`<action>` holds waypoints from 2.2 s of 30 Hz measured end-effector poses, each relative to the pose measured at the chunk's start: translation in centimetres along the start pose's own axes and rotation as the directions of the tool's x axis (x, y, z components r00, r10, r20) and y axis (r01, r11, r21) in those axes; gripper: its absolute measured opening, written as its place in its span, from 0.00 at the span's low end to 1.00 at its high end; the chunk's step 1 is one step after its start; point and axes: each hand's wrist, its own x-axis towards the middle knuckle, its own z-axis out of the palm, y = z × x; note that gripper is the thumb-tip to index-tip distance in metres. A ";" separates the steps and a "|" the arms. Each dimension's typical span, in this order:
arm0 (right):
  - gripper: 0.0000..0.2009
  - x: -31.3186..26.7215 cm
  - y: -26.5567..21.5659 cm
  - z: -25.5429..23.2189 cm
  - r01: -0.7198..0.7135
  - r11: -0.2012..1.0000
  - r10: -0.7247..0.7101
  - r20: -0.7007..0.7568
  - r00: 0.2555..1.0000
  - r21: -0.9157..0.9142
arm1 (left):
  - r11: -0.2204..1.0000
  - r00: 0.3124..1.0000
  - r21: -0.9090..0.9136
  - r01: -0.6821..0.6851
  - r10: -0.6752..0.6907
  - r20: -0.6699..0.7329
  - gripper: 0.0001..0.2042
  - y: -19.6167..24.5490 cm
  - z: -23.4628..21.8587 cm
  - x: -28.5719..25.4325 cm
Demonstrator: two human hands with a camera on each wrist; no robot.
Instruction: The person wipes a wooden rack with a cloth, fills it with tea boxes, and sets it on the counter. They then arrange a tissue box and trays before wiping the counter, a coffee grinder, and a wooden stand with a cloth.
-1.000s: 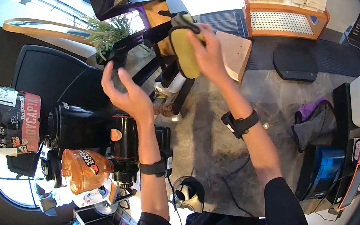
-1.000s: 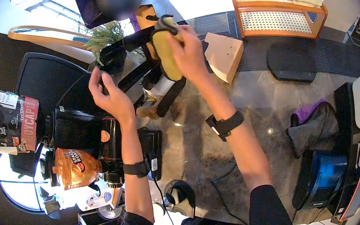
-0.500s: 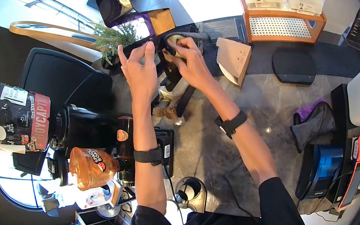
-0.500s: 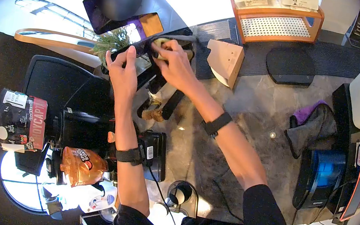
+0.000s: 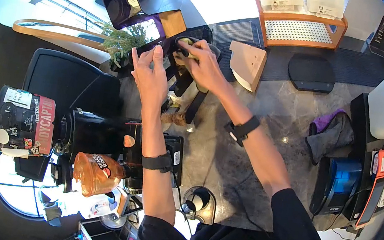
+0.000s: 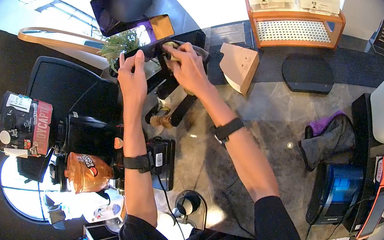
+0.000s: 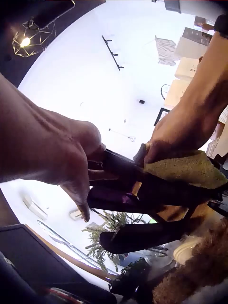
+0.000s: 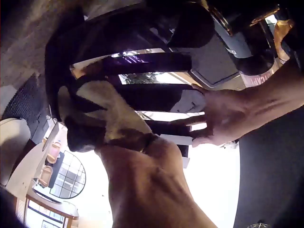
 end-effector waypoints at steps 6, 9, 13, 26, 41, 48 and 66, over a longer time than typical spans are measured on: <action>0.22 -2.2 -2.0 0.5 0.022 0.998 -0.026 0.075 0.997 0.056 | 1.000 0.998 -0.016 0.017 -0.018 -0.057 0.22 -0.3 0.5 0.1; 0.22 -1.7 -0.9 0.9 -0.081 0.994 0.078 0.053 0.996 0.073 | 0.997 0.998 0.052 0.054 -0.056 0.031 0.23 0.4 -0.1 0.1; 0.22 -1.3 -2.9 0.9 -0.091 0.992 0.086 0.064 0.994 0.086 | 0.999 0.999 0.026 0.042 -0.042 0.009 0.23 -0.2 0.1 0.3; 0.23 4.6 -2.0 2.4 -0.031 0.930 0.034 -0.001 0.999 0.366 | 0.999 0.999 -0.008 0.034 -0.034 -0.012 0.22 0.8 -0.1 -0.1; 0.15 9.9 3.0 1.6 -0.134 0.991 0.134 -0.076 0.988 0.017 | 0.998 0.999 0.054 0.041 -0.039 -0.024 0.22 1.5 -0.6 -0.1; 0.24 6.1 4.1 0.8 -0.282 0.957 0.274 0.121 0.954 0.059 | 0.999 0.997 0.002 0.036 -0.036 -0.072 0.20 1.5 -0.4 -0.4; 0.21 11.5 -0.8 1.7 -0.387 0.922 0.363 0.303 0.881 0.023 | 0.999 0.994 -0.021 0.051 -0.052 -0.093 0.18 1.5 -0.7 -0.4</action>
